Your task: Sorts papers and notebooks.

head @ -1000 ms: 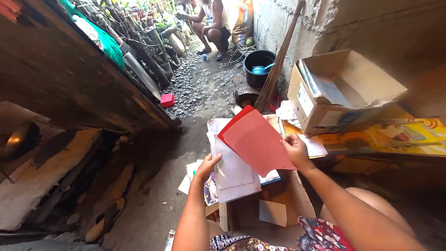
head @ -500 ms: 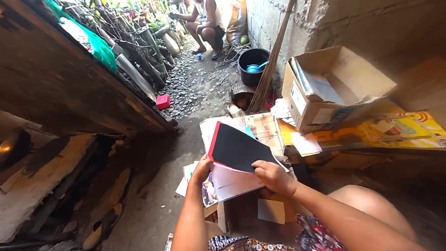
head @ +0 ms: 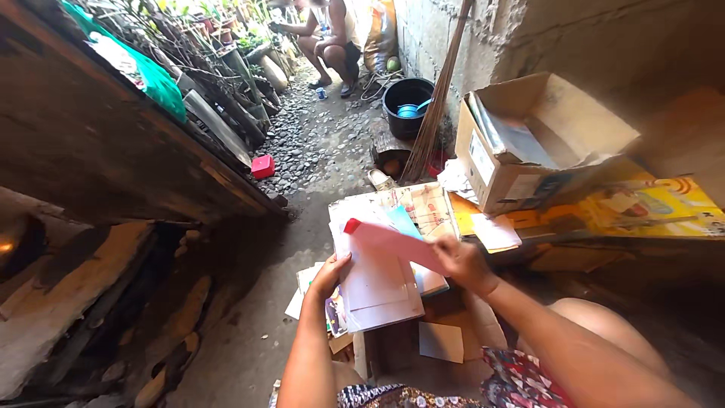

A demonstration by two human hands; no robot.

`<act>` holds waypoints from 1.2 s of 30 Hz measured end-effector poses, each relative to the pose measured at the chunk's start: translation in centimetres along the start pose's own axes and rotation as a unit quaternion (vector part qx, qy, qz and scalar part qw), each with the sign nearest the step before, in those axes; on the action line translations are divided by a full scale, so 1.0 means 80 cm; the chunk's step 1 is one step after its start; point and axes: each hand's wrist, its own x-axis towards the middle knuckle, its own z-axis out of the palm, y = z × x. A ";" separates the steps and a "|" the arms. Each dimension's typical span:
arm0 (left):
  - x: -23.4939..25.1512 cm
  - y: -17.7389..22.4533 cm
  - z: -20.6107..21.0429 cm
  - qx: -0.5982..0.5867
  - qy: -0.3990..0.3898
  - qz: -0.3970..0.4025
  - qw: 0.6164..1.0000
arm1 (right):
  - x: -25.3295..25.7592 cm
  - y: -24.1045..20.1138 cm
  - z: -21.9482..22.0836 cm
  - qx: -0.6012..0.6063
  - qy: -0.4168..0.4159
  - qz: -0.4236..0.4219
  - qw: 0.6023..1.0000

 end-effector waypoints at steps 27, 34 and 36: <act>-0.036 -0.113 0.246 0.678 -0.233 -0.141 0.683 | 0.032 0.047 -0.133 0.135 0.130 0.198 0.962; -0.048 -0.183 0.284 0.677 -0.136 -0.171 0.702 | 0.023 0.045 -0.135 0.166 0.125 0.190 0.960; -0.040 -0.193 0.281 0.684 -0.147 -0.176 0.692 | 0.020 0.049 -0.136 0.140 0.124 0.183 0.965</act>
